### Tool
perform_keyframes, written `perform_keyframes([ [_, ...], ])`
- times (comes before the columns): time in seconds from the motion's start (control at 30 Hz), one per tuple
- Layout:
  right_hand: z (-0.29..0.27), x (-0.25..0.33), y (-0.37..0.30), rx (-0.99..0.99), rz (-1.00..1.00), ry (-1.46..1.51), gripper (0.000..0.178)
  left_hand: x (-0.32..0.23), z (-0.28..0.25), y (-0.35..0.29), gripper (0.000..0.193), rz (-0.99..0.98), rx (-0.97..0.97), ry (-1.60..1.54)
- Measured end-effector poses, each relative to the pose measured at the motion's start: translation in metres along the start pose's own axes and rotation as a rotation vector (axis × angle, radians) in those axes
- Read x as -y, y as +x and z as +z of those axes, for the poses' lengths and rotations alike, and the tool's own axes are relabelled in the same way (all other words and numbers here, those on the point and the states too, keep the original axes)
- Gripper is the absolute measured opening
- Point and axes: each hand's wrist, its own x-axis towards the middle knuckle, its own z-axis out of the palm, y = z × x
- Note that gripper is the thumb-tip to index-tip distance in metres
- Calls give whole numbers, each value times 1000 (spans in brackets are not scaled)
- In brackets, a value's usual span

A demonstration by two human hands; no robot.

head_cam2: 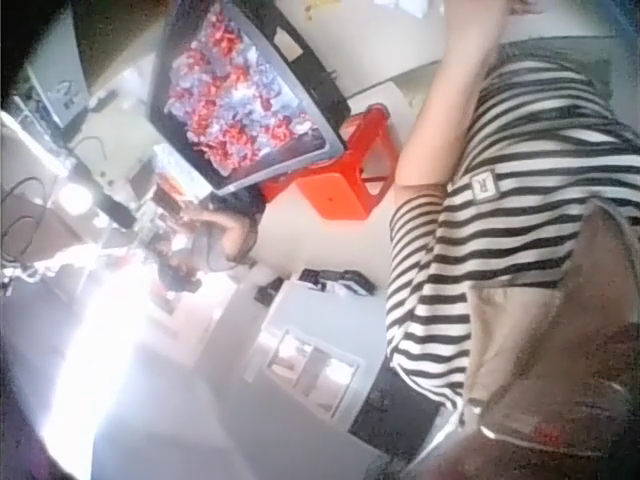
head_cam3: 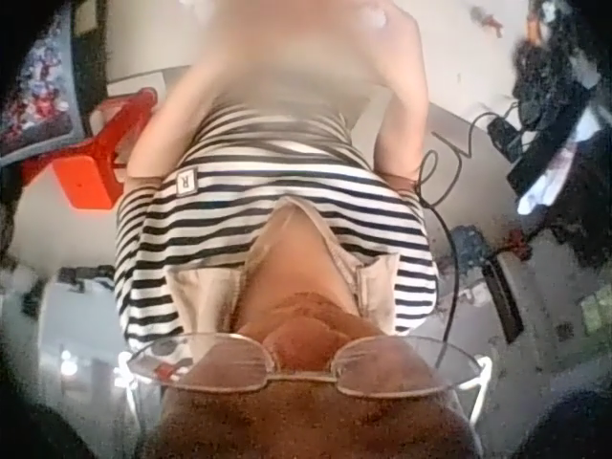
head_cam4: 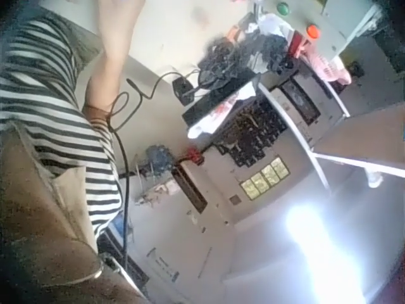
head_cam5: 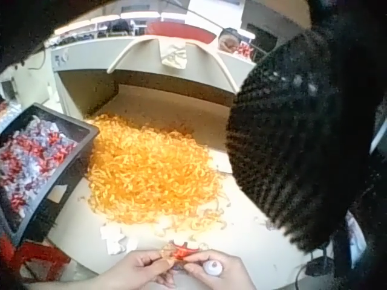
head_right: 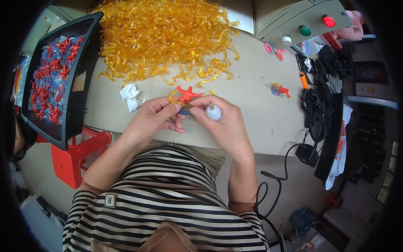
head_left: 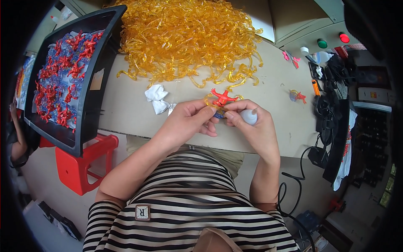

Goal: The person assembles toy figurines by gluing small yellow and red plastic components together with a glue bottle.

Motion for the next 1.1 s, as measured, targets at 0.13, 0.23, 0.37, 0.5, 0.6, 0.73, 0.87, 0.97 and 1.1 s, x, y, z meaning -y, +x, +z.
perform_keyframes([
  [0.13,-6,-1,1,34,9,-18,16,2,-1,1,23,16,-2,6],
  [0.23,-11,-1,1,75,72,92,16,2,-5,2,23,1,27,-38],
  [0.37,-11,-6,1,90,55,190,16,1,-11,1,23,-35,77,-163],
  [0.5,-5,-6,1,51,-53,195,17,-1,-13,2,23,-56,96,-192],
  [0.6,-9,-10,4,59,-321,-113,17,-1,-16,3,23,-80,136,-230],
  [0.73,-12,-9,5,110,-314,-86,16,-2,-19,4,22,-141,163,-233],
  [0.87,-13,-10,5,123,-381,-161,16,-4,-20,6,22,-179,199,-245],
  [0.97,-14,-11,6,124,-447,-222,17,-6,-21,6,21,-199,210,-246],
  [1.1,-13,-16,7,96,-499,-277,18,-9,-19,7,21,-222,185,-232],
])
